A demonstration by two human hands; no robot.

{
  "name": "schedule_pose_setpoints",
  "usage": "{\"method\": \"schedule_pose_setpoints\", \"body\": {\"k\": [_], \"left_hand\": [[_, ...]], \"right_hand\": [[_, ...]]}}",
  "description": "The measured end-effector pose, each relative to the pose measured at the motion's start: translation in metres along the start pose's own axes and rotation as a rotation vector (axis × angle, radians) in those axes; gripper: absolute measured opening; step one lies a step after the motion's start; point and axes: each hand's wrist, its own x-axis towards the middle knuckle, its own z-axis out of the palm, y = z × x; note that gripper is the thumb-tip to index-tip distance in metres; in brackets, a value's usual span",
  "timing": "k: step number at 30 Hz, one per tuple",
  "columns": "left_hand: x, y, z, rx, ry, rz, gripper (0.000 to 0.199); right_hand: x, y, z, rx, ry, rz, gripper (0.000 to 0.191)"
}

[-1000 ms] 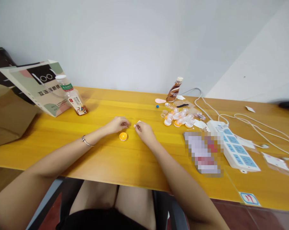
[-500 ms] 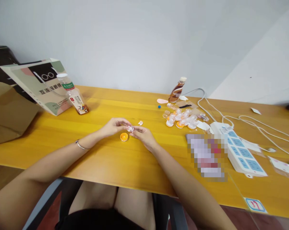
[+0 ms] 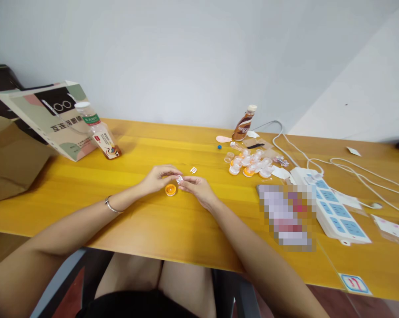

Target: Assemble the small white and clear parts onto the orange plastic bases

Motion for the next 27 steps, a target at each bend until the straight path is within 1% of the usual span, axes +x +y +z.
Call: {"method": "schedule_pose_setpoints", "body": {"k": [3,5,12,16,22,27], "left_hand": [[-0.001,0.001,0.001,0.077,0.006,0.088,0.017],[-0.002,0.001,0.000,0.114,0.005,0.121,0.017],[-0.001,-0.001,-0.001,0.173,-0.004,0.133,0.017],[-0.002,-0.001,0.001,0.148,0.005,0.100,0.017],[-0.004,-0.005,0.006,0.064,0.023,-0.073,0.019],[-0.003,-0.009,0.009,-0.004,0.039,-0.122,0.019]], "right_hand": [[0.000,0.001,0.000,0.022,0.016,-0.004,0.022],[-0.001,0.000,0.000,0.028,0.016,-0.005,0.022],[-0.001,-0.002,0.001,0.042,0.025,0.005,0.021],[-0.002,-0.002,0.001,0.032,0.038,-0.008,0.021],[-0.003,-0.003,0.003,0.042,0.041,-0.013,0.021],[-0.001,-0.001,0.001,0.052,0.066,-0.017,0.020]]}}
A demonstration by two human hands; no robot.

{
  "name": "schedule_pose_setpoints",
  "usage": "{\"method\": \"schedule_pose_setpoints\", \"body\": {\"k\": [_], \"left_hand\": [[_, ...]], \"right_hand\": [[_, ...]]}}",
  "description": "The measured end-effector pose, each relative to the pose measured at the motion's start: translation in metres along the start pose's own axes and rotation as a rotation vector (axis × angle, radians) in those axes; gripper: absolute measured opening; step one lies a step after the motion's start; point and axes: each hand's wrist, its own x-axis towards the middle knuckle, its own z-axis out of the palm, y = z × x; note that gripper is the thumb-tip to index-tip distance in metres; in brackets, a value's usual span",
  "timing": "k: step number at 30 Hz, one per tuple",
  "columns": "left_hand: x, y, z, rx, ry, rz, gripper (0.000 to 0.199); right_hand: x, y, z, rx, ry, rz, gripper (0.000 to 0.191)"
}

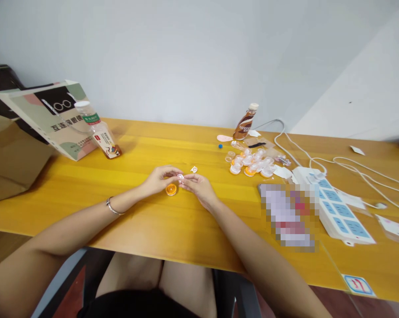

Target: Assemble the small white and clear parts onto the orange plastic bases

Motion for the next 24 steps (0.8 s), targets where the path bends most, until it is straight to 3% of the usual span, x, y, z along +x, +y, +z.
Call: {"method": "schedule_pose_setpoints", "body": {"k": [12,24], "left_hand": [[0.003,-0.001,0.001,-0.098,-0.024,-0.101,0.015],[0.001,0.008,0.005,0.095,-0.021,-0.045,0.013]], "right_hand": [[0.000,0.001,0.001,-0.027,0.015,-0.018,0.024],[-0.002,0.001,0.005,-0.070,0.089,-0.057,0.026]]}}
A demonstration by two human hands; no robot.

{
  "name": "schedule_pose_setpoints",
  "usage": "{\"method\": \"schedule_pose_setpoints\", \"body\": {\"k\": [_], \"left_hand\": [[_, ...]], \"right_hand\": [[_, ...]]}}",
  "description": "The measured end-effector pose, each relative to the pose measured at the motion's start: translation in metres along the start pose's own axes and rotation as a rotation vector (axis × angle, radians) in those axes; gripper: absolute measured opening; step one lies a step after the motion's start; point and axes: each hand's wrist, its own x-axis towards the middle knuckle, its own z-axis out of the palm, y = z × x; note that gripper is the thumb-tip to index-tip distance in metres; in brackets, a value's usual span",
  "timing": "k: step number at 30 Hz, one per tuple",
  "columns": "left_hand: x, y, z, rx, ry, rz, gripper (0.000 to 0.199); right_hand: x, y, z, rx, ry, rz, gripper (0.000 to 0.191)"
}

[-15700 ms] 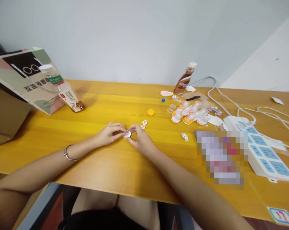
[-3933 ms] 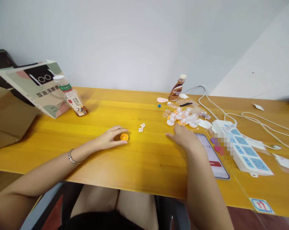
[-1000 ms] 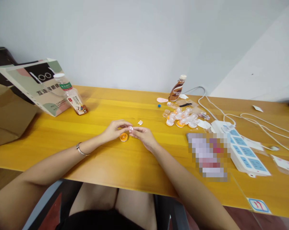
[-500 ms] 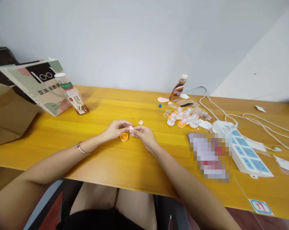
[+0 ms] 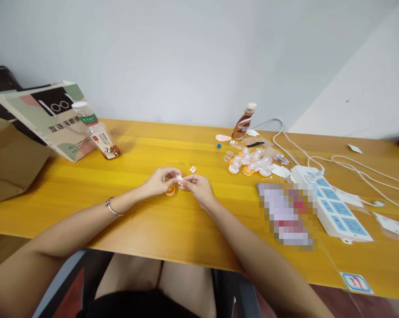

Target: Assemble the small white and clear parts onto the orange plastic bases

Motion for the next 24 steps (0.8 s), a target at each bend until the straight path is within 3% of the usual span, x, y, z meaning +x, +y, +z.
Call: {"method": "schedule_pose_setpoints", "body": {"k": [12,18,21,24], "left_hand": [[0.002,-0.003,-0.011,-0.122,-0.036,0.115,0.008],[0.001,0.004,-0.015,-0.108,-0.098,0.301,0.008],[0.001,0.002,-0.013,-0.093,-0.070,0.303,0.012],[0.006,-0.008,-0.010,-0.044,-0.035,0.192,0.021]], "right_hand": [[-0.001,-0.001,-0.002,0.125,-0.137,0.010,0.018],[0.000,-0.002,-0.005,0.120,-0.185,-0.003,0.021],[0.003,-0.003,-0.009,0.152,-0.097,-0.062,0.026],[0.008,-0.005,-0.015,0.210,0.129,-0.167,0.028]]}}
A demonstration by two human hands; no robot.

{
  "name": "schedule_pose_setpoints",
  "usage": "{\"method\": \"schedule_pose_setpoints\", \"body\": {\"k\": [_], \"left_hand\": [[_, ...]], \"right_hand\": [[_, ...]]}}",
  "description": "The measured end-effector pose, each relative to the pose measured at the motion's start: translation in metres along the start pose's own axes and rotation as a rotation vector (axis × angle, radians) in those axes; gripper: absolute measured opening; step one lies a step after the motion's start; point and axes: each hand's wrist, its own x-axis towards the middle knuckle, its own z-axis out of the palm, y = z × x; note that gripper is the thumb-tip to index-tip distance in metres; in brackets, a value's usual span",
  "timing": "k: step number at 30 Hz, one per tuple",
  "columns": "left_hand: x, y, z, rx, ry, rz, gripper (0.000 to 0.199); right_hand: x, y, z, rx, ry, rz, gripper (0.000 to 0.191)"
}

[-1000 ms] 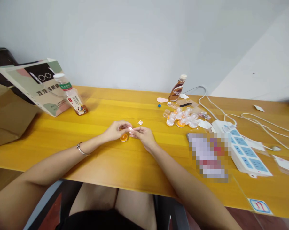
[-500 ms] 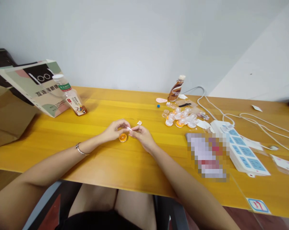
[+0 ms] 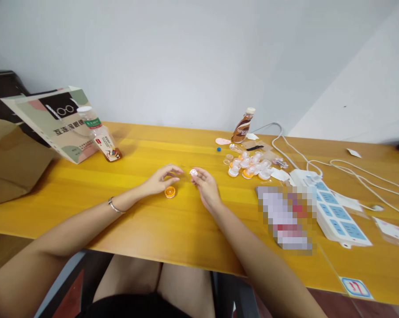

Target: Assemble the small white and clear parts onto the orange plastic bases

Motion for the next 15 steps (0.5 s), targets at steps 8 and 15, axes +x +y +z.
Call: {"method": "schedule_pose_setpoints", "body": {"k": [8,15], "left_hand": [[0.046,-0.011,0.011,0.394,-0.128,-0.104,0.023],[0.070,-0.001,0.034,0.622,-0.205,-0.080,0.021]], "right_hand": [[0.010,-0.003,-0.010,-0.005,0.282,-0.115,0.024],[0.009,-0.002,-0.008,0.014,0.257,-0.087,0.024]]}}
